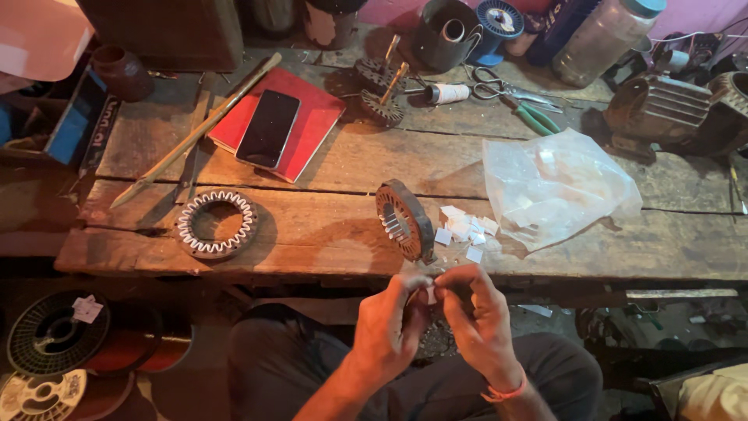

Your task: The person inserts small white rectangular pieces into the slots of a circular metal stator component. They handle the pieces one at a time, placing them into the slots and adjusting them with their fingers.

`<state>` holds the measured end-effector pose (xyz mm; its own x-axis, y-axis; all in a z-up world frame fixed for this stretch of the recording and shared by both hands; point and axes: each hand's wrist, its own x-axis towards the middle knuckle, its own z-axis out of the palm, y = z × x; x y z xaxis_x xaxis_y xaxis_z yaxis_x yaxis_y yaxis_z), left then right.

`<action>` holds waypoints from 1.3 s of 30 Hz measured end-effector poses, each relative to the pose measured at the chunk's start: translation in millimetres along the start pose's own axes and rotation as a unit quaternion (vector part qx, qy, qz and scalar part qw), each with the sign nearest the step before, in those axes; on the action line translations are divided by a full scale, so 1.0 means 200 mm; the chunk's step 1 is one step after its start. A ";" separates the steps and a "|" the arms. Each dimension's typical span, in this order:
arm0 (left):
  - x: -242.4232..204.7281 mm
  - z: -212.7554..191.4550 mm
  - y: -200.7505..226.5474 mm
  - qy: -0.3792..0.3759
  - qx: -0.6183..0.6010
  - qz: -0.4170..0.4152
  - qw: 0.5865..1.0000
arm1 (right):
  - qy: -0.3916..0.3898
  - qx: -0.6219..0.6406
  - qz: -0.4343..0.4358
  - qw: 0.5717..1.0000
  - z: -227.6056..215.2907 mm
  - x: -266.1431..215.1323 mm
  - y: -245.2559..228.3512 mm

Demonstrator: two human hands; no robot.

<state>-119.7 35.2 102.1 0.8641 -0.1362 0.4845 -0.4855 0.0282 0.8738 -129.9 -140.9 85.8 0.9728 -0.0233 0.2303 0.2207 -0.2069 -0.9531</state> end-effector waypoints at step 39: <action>0.24 -0.08 -0.61 0.152 0.217 -0.037 0.964 | 0.008 -0.220 -0.161 0.962 0.12 0.26 0.28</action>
<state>-16.1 40.1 18.9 0.8658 0.1755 0.4685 -0.3735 -0.3961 0.8388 -65.5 -129.6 39.9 0.8566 0.0979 0.5066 0.4571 -0.5995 -0.6570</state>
